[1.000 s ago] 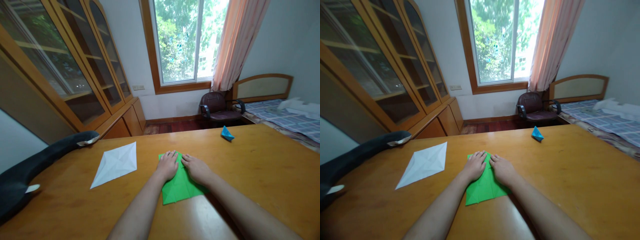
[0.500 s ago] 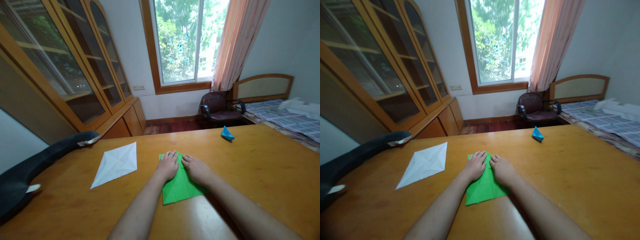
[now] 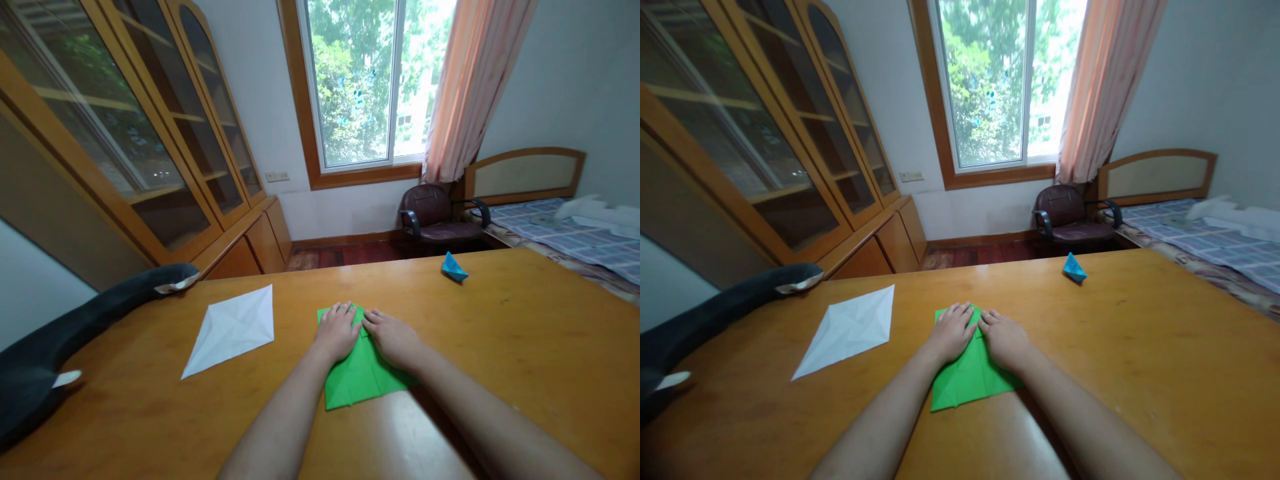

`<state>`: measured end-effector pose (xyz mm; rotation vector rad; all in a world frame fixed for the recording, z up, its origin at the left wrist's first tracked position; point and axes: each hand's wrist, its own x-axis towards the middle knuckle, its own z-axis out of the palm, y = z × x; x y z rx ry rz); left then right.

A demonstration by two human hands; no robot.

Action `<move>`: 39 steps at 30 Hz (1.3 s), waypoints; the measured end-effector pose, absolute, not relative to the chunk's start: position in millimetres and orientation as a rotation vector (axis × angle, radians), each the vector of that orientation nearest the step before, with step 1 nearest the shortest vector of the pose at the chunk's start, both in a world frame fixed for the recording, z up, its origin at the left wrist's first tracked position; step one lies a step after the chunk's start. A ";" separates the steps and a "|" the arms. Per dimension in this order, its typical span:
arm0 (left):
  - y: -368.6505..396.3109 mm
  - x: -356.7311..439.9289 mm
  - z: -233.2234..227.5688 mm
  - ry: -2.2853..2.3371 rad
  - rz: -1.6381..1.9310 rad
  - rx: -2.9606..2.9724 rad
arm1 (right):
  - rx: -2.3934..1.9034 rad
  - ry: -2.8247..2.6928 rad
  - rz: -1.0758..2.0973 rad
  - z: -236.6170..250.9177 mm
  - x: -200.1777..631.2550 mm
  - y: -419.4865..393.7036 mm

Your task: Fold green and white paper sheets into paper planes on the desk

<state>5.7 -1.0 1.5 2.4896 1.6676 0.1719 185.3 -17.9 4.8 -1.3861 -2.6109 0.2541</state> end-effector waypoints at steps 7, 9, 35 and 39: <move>-0.3 5.5 -1.3 1.680 0.200 2.484 | -1.415 -2.604 0.273 7.3 184.0 -18.8; -0.1 5.3 -1.9 1.683 0.198 2.476 | -1.417 -2.603 0.273 8.1 183.6 -19.3; 3.5 4.1 -2.4 1.719 0.127 2.429 | -1.443 -2.607 0.246 8.7 182.9 -17.0; 7.4 4.3 4.6 1.705 0.065 2.395 | -1.437 -2.603 0.236 11.4 183.0 -18.4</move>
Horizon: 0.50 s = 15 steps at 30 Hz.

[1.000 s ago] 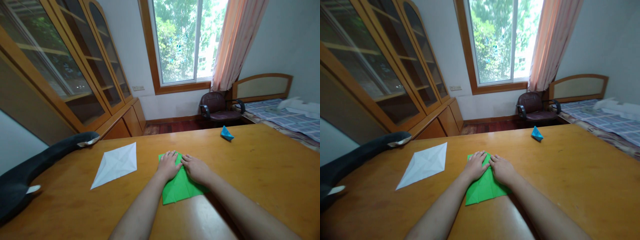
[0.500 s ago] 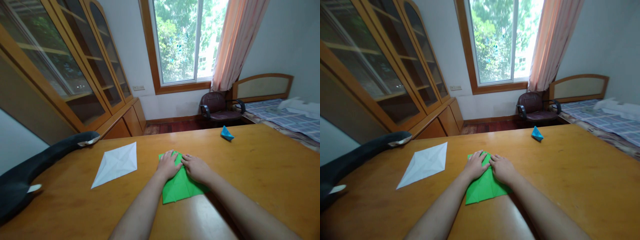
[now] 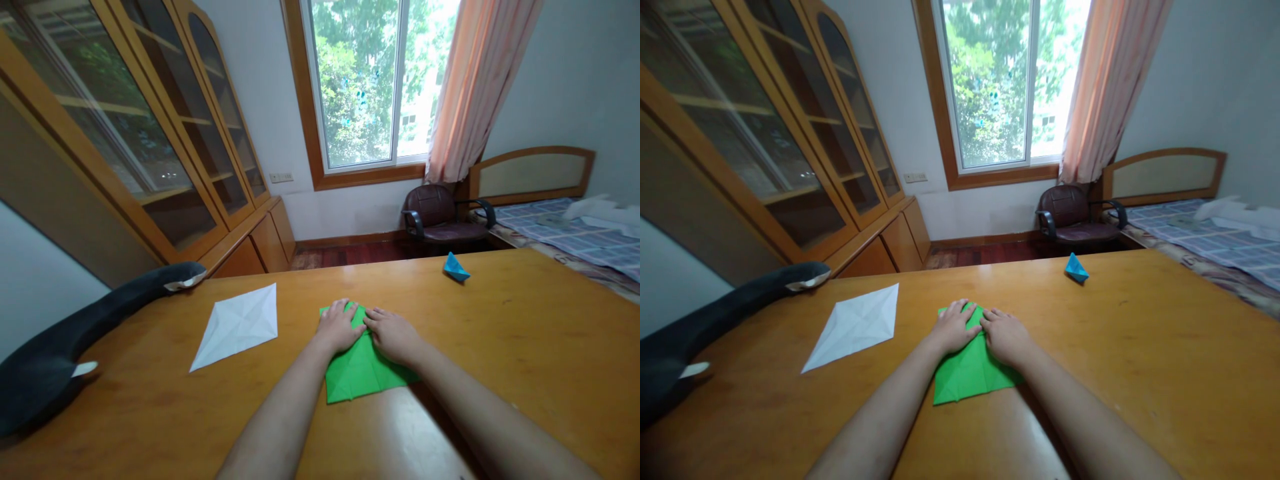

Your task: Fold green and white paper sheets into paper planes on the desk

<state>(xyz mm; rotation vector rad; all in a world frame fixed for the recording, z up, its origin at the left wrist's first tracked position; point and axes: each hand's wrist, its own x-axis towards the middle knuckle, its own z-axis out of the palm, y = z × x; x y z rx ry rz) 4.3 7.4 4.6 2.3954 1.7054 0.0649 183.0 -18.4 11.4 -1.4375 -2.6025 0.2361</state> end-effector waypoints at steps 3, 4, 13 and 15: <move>12.4 3.8 13.0 1.669 -0.029 2.360 | -1.428 -2.609 0.241 13.7 184.2 -19.4; 13.9 3.6 15.4 1.654 -0.056 2.354 | -1.428 -2.610 0.242 14.2 184.5 -19.5; 19.0 1.2 12.6 1.680 -0.044 2.318 | -1.440 -2.614 0.270 15.5 184.9 -18.2; 19.1 -0.3 10.0 1.677 -0.016 2.327 | -1.441 -2.614 0.269 15.9 185.1 -18.5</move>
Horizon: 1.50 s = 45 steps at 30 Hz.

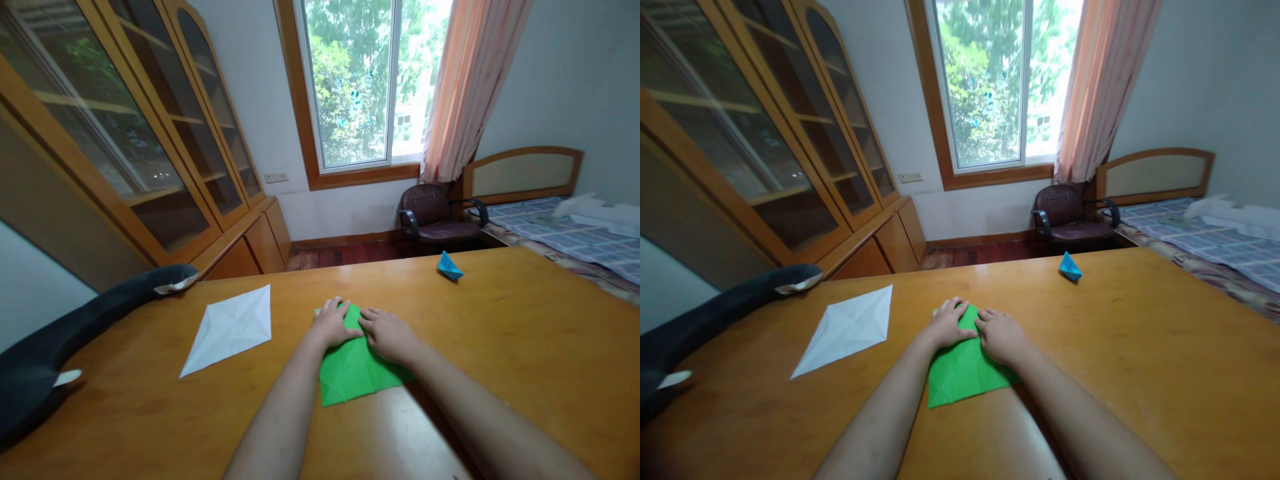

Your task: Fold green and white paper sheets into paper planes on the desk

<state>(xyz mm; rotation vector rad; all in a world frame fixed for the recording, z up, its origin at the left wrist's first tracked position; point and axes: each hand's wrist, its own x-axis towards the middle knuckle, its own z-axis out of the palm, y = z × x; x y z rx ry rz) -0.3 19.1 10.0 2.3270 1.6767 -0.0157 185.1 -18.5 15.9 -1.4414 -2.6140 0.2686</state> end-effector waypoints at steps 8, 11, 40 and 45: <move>18.9 -1.6 9.8 1.661 0.008 2.319 | -1.439 -2.618 0.258 14.2 186.3 -18.6; 18.4 -0.8 10.8 1.659 0.005 2.316 | -1.426 -2.616 0.257 13.3 186.8 -18.6; 17.8 1.2 7.4 1.700 0.046 2.344 | -1.445 -2.611 0.286 8.3 188.3 -15.2; 15.4 1.5 11.5 1.694 0.018 2.339 | -1.423 -2.627 0.279 9.0 187.4 -14.1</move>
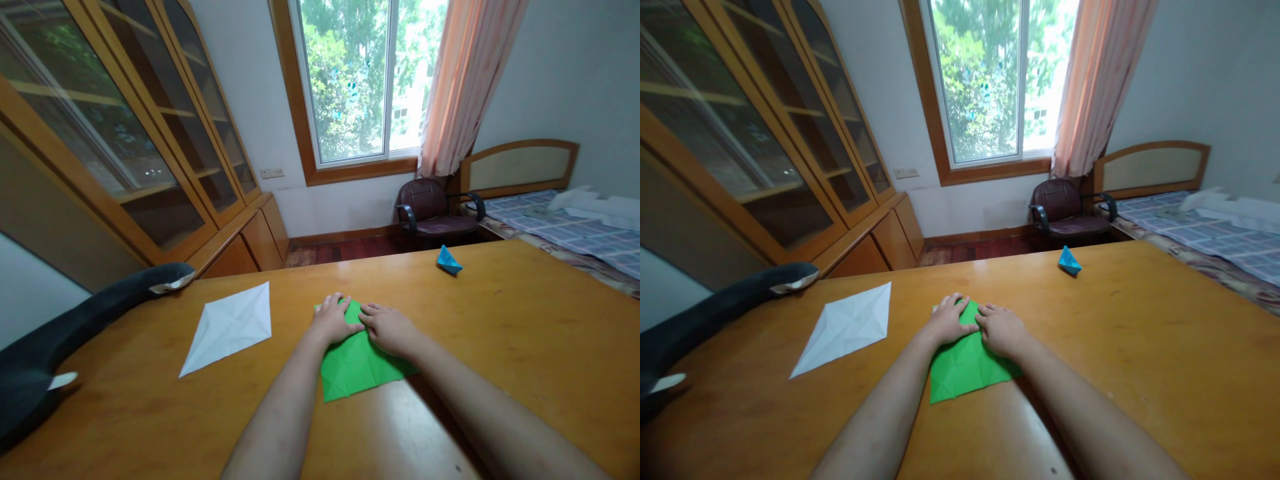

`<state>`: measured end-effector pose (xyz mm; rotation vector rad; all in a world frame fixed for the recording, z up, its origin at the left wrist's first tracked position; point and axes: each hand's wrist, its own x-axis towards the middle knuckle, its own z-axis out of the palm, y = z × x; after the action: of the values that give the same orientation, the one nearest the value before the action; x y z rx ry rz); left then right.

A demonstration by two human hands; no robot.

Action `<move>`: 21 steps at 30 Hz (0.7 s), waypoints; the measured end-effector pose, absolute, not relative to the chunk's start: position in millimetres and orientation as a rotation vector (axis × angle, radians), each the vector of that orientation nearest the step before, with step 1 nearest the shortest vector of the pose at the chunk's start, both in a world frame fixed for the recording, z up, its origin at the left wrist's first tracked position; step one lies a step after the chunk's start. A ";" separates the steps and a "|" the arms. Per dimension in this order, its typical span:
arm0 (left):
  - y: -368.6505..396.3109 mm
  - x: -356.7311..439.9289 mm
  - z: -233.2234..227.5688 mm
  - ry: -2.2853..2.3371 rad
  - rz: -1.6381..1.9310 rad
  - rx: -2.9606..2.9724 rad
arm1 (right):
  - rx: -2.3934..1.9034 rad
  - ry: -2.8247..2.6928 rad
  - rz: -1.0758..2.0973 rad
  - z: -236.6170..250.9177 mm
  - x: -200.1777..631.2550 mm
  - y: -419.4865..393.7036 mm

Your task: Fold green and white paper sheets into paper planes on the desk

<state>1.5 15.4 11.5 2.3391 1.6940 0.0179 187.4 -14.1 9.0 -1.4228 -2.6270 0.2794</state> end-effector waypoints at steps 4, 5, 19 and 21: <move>15.0 2.1 13.9 1.695 0.002 2.350 | -1.408 -2.642 0.291 11.6 186.5 -13.2; 15.2 2.4 13.8 1.700 0.003 2.349 | -1.409 -2.647 0.293 12.6 186.2 -13.1; 16.9 2.2 6.7 1.696 0.077 2.372 | -1.450 -2.752 0.190 33.1 165.2 0.7; 17.2 2.1 6.4 1.703 0.073 2.366 | -1.460 -2.742 0.202 32.6 161.3 6.2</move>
<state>2.1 17.2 6.4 2.3664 1.7031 0.0729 161.3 6.2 32.6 -1.4598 -2.7417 0.2017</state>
